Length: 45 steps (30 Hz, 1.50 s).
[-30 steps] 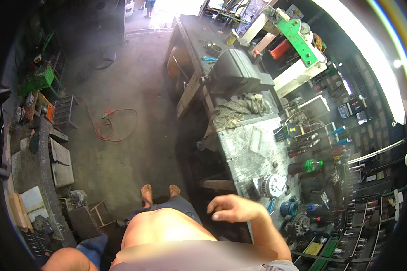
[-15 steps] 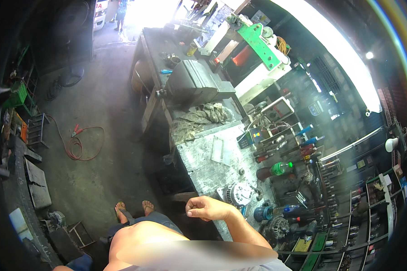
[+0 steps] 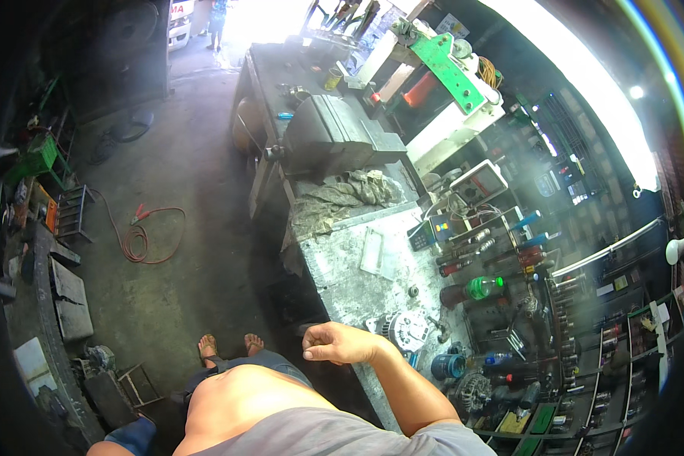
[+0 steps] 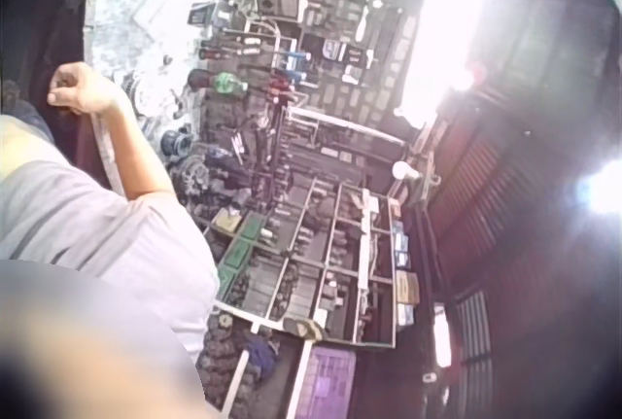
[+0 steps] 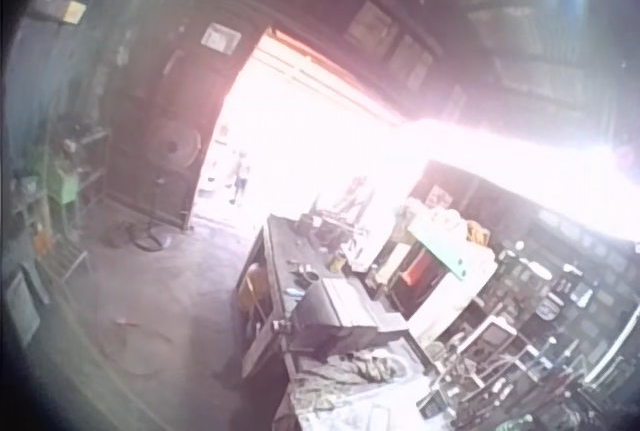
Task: The person retrieves a small mechanical part from a shelf and places it on a workbench. They then use a screwdriver and a wrench to adjust and tighten components on the part. The person repeatedly handles the part and tools while working at the bench.
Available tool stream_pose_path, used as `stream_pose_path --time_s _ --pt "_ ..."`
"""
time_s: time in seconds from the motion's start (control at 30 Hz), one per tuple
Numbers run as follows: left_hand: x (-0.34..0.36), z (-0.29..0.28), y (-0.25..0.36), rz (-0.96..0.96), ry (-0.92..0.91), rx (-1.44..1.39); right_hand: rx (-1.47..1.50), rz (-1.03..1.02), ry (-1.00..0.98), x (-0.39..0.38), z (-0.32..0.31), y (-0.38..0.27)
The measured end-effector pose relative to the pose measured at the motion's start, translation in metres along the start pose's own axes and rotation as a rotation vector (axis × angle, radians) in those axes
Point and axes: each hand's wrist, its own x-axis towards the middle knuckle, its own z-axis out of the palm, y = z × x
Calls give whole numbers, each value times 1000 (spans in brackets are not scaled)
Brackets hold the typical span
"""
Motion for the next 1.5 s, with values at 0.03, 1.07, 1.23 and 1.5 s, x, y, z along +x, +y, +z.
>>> stream_pose_path --time_s 0.03,1.07,1.23,1.5 --pt "0 1 1 6 0 -6 -5 -10 -3 1 -2 -1" --pt "-6 22 14 71 32 -22 -68 -92 -89 26 -11 -5" --pt "-7 26 15 83 38 -18 -51 -109 -90 24 -8 -6" --pt "-23 23 42 140 92 -26 22 -129 -73 19 -9 -3"
